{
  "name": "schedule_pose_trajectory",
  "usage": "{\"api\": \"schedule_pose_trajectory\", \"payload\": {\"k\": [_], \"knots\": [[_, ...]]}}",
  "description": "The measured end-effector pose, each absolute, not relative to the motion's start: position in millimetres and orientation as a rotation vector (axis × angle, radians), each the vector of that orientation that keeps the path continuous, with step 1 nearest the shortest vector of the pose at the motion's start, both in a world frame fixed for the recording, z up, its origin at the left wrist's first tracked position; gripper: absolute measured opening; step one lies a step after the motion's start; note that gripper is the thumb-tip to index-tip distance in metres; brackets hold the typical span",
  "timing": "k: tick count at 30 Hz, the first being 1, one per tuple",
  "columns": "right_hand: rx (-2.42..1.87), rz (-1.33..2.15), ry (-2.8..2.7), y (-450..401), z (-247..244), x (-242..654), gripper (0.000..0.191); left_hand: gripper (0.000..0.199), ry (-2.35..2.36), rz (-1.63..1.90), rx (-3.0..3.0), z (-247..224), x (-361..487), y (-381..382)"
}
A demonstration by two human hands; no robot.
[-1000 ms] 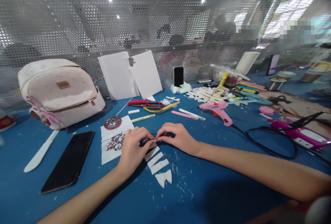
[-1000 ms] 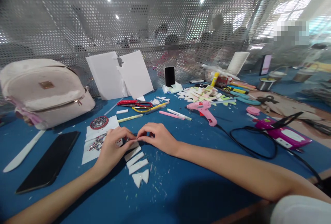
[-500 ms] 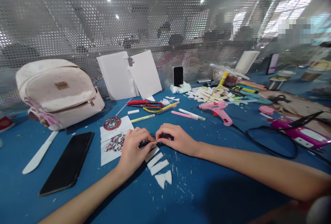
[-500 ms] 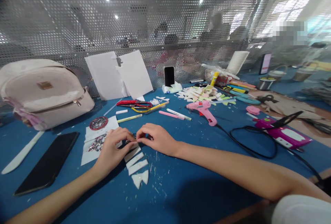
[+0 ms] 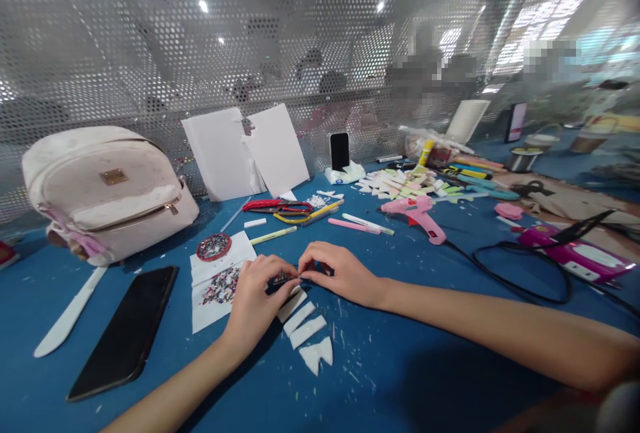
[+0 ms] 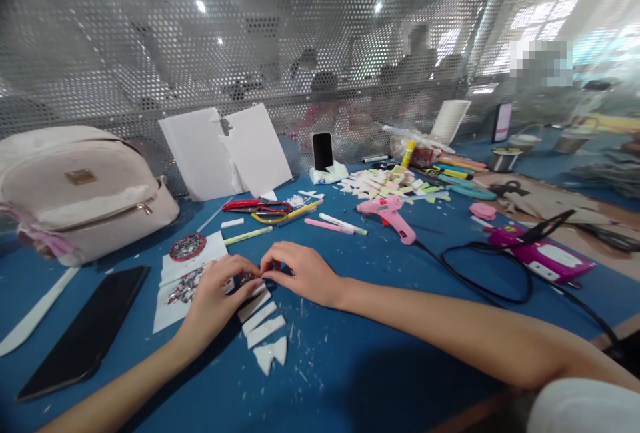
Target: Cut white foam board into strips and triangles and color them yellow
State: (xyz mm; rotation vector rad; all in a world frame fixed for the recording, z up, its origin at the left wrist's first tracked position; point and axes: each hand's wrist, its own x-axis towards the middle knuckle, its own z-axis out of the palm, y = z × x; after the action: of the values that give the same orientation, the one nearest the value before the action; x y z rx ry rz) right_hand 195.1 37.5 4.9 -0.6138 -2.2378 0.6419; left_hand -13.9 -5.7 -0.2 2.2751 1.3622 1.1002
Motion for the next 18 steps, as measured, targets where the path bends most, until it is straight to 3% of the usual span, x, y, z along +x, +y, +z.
{"api": "schedule_pose_trajectory", "payload": {"k": [18], "knots": [[-0.551,0.658,-2.201,37.9,5.7,195.5,0.003,0.009,1.300,1.170,2.162,0.0,-15.2,-5.8]]}}
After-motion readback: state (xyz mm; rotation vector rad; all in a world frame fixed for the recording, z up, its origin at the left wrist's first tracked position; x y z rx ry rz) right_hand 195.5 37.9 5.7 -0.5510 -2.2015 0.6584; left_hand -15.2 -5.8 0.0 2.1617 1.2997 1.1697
